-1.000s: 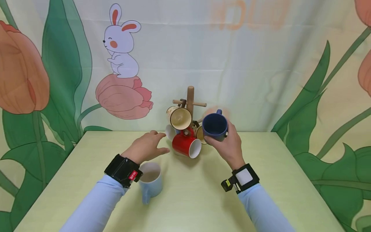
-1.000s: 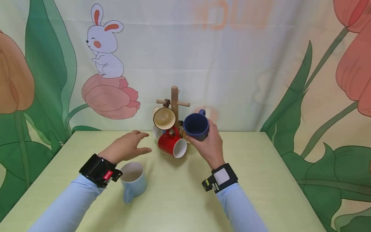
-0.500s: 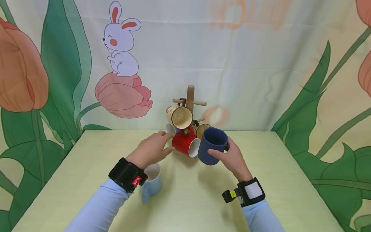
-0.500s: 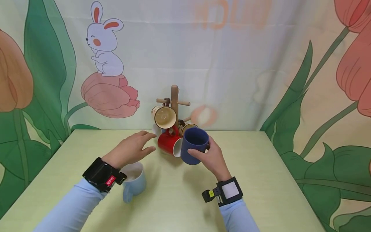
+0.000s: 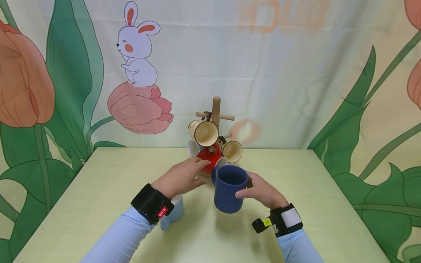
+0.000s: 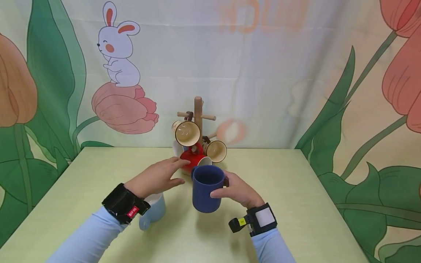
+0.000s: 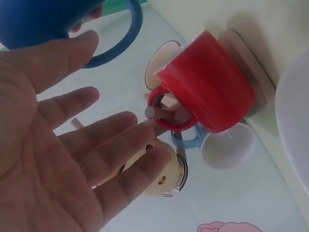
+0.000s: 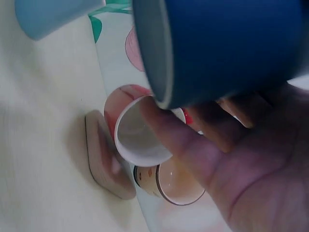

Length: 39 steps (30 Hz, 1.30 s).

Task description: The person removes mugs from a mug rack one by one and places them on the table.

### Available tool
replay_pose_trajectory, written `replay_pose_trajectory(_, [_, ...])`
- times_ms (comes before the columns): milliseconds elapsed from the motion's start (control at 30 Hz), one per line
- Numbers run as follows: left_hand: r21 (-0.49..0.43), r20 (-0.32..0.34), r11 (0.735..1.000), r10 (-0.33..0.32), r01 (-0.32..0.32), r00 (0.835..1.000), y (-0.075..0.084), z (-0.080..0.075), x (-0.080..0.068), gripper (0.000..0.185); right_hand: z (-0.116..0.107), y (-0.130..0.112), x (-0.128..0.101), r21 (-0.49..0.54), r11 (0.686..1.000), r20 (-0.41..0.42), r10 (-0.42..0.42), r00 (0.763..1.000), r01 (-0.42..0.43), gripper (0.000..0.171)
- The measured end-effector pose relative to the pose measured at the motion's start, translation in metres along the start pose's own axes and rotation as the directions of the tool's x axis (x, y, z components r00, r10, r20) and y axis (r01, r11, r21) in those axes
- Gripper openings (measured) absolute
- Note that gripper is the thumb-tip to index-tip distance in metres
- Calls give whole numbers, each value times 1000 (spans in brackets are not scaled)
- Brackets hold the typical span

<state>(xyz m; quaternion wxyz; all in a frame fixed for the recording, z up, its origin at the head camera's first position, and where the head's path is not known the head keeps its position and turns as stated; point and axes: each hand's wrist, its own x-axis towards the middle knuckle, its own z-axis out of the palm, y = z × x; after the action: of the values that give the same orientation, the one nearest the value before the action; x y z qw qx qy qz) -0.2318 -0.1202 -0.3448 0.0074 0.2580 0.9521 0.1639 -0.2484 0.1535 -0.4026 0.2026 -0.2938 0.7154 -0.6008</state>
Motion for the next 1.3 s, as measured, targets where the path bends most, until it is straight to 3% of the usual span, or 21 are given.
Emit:
replay_pose_trajectory(233, [-18, 97, 997, 74, -73, 992, 9, 4, -1, 52, 1, 2, 4, 49, 997, 224, 50, 973, -63, 76])
replay_pose_trajectory(433, [-107, 210, 980, 190, -170, 959, 13, 10, -1, 35, 4, 7, 9, 40, 996, 366, 55, 929, -75, 79])
replay_pose_trajectory(567, [-110, 263, 975, 216, -193, 940, 13, 14, -2, 20, 6, 11, 10, 53, 995, 418, 50, 907, -79, 81])
replay_pose_trajectory(867, [-151, 305, 958, 282, -246, 910, 10, 17, -2, 7, 5, 14, 6, 90, 988, 459, 73, 885, -128, 84])
replay_pose_trajectory(1033, [-201, 297, 946, 306, -254, 905, 8, 17, -2, 7, 3, 16, 4, 116, 986, 462, 52, 885, -118, 86])
replay_pose_trajectory(1133, [-214, 272, 935, 334, -281, 903, 6, 18, -2, 6, 1, 18, 2, 129, 986, 440, 38, 897, -105, 85])
replay_pose_trajectory(1300, [-229, 229, 928, 346, -295, 910, 1, 18, -2, 5, -1, 20, -5, 106, 990, 336, 48, 941, -88, 79])
